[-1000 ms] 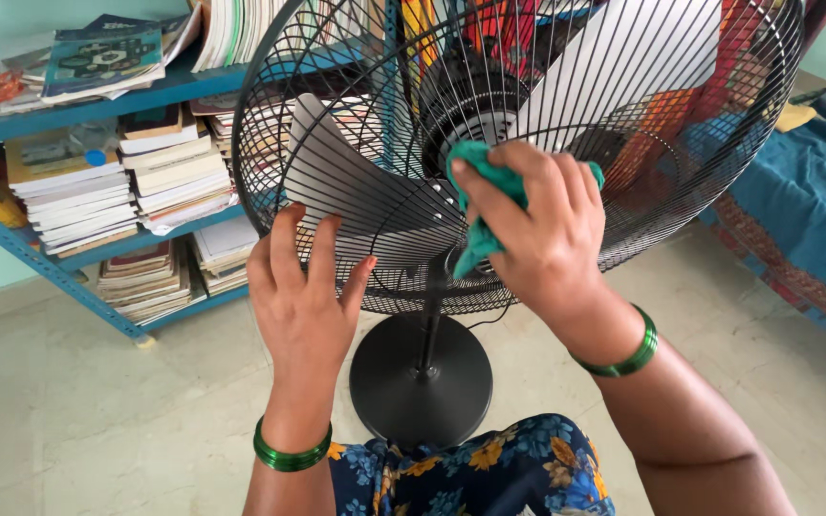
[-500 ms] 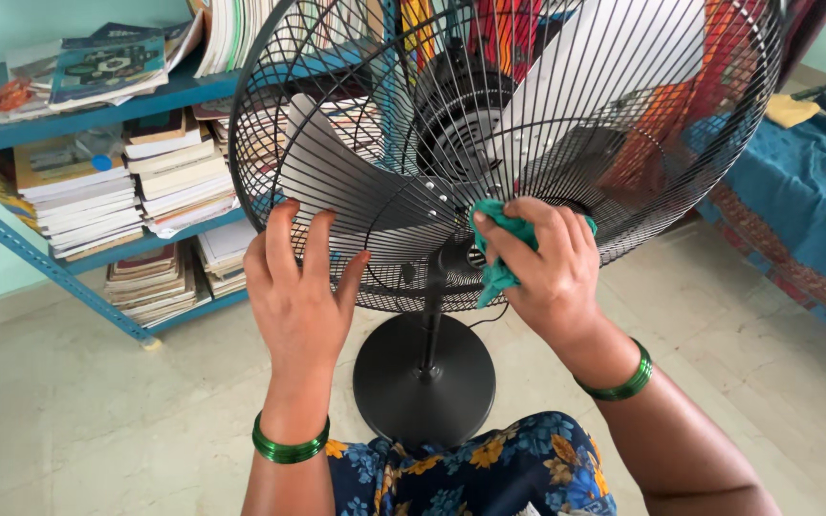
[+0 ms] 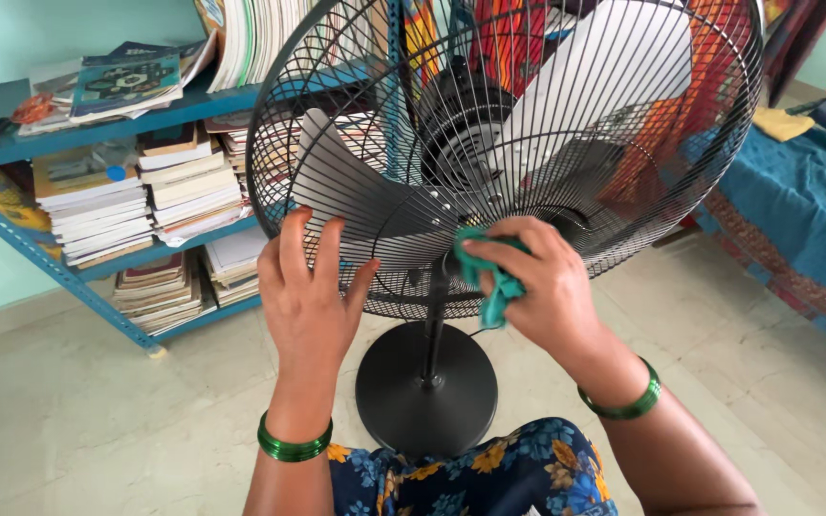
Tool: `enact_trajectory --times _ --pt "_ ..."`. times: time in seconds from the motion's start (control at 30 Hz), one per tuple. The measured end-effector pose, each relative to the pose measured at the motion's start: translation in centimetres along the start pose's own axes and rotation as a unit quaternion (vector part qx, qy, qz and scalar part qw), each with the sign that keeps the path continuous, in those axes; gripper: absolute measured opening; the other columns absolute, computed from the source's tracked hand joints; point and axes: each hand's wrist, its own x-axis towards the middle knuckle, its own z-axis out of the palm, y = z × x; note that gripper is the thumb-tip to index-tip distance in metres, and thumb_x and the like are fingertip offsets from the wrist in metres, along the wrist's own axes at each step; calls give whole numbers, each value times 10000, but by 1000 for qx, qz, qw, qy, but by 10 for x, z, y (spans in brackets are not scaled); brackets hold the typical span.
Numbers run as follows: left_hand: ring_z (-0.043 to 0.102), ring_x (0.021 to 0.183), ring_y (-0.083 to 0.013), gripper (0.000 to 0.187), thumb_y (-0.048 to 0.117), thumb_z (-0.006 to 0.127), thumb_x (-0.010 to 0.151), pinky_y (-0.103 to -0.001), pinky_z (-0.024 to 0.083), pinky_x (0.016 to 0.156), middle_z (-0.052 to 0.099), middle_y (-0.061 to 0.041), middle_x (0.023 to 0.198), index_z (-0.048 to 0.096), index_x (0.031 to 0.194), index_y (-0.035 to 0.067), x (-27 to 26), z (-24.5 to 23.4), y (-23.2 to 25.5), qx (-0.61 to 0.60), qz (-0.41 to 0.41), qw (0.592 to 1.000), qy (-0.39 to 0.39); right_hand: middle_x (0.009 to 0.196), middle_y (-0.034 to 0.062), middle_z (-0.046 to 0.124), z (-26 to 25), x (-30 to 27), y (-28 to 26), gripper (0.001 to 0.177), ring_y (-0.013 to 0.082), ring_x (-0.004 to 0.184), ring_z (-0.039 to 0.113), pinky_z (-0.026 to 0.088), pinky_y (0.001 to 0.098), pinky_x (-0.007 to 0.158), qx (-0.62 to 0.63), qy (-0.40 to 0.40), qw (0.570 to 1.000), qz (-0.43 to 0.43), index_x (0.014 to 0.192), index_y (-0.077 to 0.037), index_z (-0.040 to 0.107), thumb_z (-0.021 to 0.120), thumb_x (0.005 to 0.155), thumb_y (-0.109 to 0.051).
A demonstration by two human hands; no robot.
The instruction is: The person cleans the front grill of a black standing fan using a green cloth. They hold the fan steady with their left hand while wiping the metal bars and the central hub with their right hand.
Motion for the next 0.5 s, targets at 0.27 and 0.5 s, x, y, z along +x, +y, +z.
enact_trajectory --times 0.27,0.5 --pt "503 1168 -365 604 316 891 821 -482 471 978 486 -144 1413 616 1310 92 0 -2 1 -3 2 1000 1 1215 97 616 -14 88 -23 406 279 1067 644 510 401 874 -59 65 983 -160 1275 -58 689 813 889 -60" --pt "512 1196 -358 580 320 877 850 -469 478 1007 502 -147 1426 632 1325 95 0 -1 0 4 1 1000 4 1265 92 580 17 97 -20 422 251 975 600 474 384 820 -159 77 969 -172 1318 -74 705 750 899 -84"
